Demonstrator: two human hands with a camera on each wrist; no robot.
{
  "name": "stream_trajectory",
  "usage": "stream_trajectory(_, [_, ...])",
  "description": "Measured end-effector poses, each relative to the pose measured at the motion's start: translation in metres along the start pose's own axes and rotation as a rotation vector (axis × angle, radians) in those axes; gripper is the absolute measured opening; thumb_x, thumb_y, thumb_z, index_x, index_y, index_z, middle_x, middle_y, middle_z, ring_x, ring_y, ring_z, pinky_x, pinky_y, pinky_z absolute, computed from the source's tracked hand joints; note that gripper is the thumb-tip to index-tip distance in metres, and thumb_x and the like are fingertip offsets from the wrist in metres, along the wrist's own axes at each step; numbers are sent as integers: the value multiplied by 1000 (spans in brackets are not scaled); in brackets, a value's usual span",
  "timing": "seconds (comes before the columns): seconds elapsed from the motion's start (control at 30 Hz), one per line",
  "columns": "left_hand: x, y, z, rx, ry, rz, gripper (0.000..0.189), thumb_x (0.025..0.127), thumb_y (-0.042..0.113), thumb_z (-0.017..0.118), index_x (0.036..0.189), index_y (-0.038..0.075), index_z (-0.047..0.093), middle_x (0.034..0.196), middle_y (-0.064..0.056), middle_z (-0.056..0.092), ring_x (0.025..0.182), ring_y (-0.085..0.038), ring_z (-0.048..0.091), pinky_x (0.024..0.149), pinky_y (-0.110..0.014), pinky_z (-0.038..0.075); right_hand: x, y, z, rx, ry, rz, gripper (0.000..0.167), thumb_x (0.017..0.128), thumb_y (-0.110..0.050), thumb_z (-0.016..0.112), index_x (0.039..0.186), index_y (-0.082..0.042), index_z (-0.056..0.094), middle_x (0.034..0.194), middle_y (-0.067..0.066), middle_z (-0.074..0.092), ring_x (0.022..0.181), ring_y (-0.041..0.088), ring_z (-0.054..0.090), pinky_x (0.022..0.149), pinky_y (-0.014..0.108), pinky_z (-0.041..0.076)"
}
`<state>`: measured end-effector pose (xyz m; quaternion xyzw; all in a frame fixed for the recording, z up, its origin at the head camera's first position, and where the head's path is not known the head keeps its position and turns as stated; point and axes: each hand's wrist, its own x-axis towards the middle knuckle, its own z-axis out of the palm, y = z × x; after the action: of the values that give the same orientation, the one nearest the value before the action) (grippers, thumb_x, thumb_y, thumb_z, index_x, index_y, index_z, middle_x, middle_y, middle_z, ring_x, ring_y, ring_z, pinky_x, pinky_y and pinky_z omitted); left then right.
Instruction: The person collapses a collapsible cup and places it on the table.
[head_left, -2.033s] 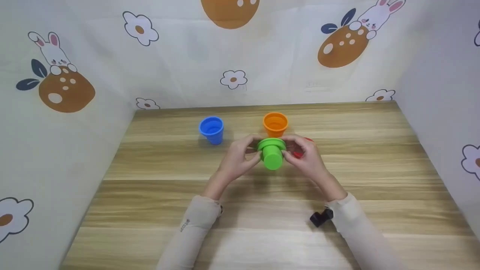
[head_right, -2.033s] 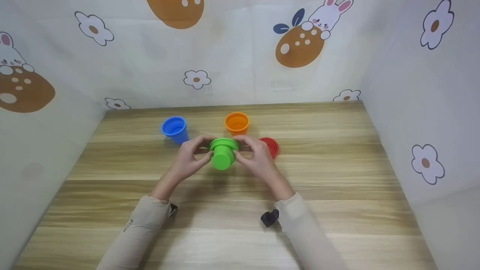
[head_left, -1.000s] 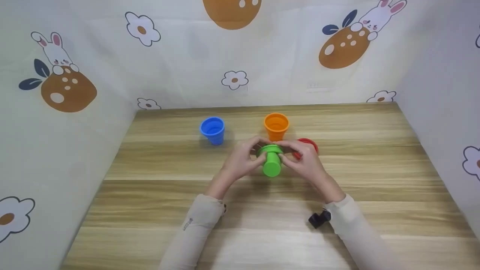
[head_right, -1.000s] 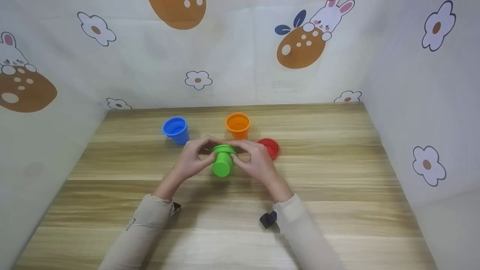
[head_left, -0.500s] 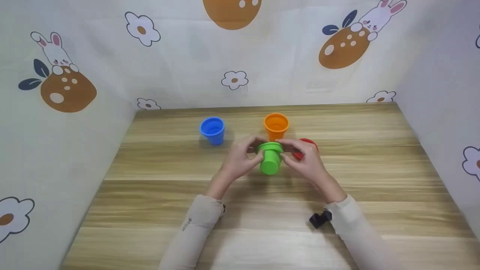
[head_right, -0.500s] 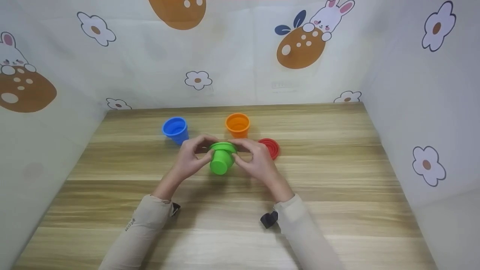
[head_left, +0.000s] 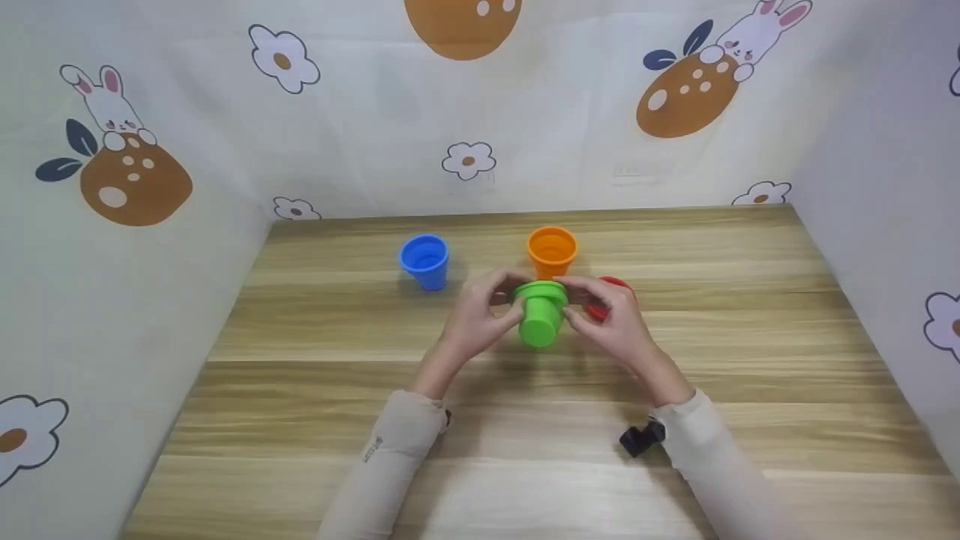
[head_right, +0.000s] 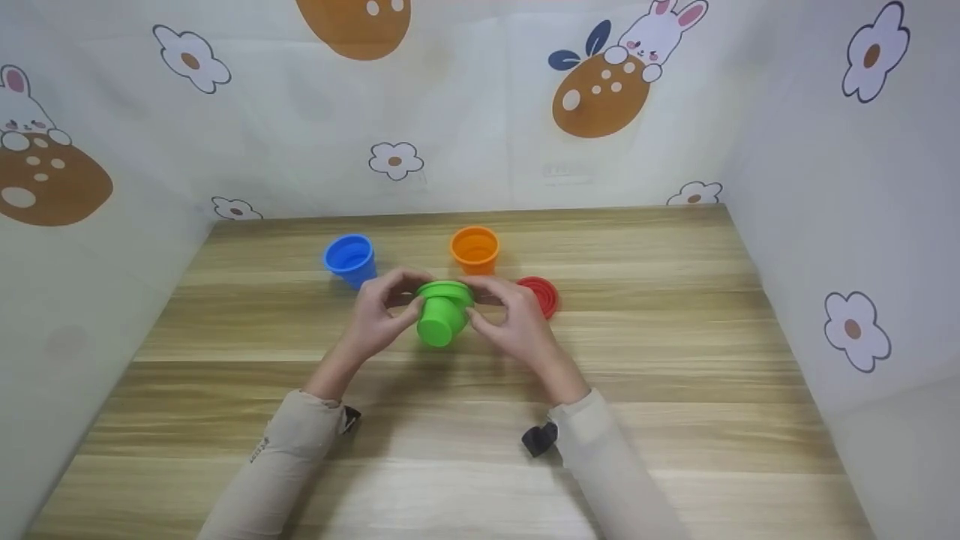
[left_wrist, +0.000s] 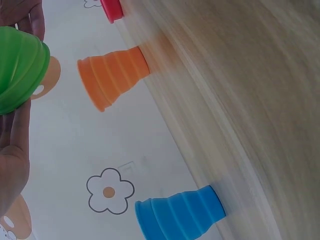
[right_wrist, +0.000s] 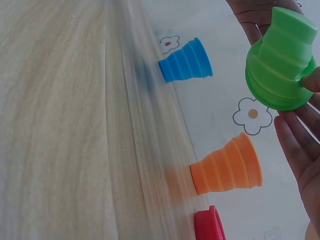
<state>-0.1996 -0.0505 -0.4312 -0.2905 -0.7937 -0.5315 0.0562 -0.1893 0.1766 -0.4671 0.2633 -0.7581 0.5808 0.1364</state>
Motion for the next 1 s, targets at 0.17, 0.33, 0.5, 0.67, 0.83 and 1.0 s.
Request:
stream_trajectory(0.17, [0, 0, 0, -31, 14, -1, 27, 89, 1, 62, 115, -5, 63, 113, -18, 70, 102, -26, 70, 86, -25, 60, -1, 0, -1, 17, -13, 25, 44, 84, 6, 72, 127, -4, 66, 117, 10, 73, 106, 10, 69, 94, 28, 58])
stream_trajectory(0.33, [-1, 1, -1, -70, 32, 13, 27, 88, -2, 61, 115, -6, 63, 113, -20, 70, 102, -29, 70, 86, -27, 61, -2, -1, -1, 38, -27, 66, 45, 85, 5, 71, 128, -6, 65, 118, 9, 72, 106, 11, 69, 96, 24, 56])
stream_trajectory(0.5, [-1, -1, 0, -82, 48, 31, 26, 88, -3, 62, 114, -6, 63, 113, -20, 70, 102, -29, 70, 85, -26, 61, -1, -2, -1, 62, -21, 55, 42, 85, 7, 70, 126, -2, 65, 116, 14, 72, 105, 10, 69, 95, 21, 56])
stream_trajectory(0.67, [-1, -2, 0, -86, 55, 35, 25, 89, -2, 62, 114, -5, 63, 113, -20, 70, 102, -28, 70, 85, -26, 61, 1, -4, 0, 65, 3, 63, 41, 84, 8, 72, 124, -2, 66, 114, 13, 72, 102, 10, 70, 94, 22, 57])
stream_trajectory(0.83, [-1, 0, 0, -97, 53, 25, 25, 89, -2, 62, 115, -5, 63, 113, -20, 70, 101, -28, 70, 84, -29, 62, 1, -5, 1, 30, 32, 80, 40, 83, 9, 72, 121, 1, 67, 111, 12, 72, 97, 9, 69, 90, 24, 58])
stream_trajectory(1.0, [-1, 0, 0, -107, 48, 20, 25, 90, -1, 62, 115, -5, 62, 113, -20, 69, 100, -29, 70, 84, -31, 62, 2, -7, 2, 12, 53, 59, 36, 83, 8, 72, 118, 3, 67, 110, 15, 72, 97, 8, 69, 89, 19, 58])
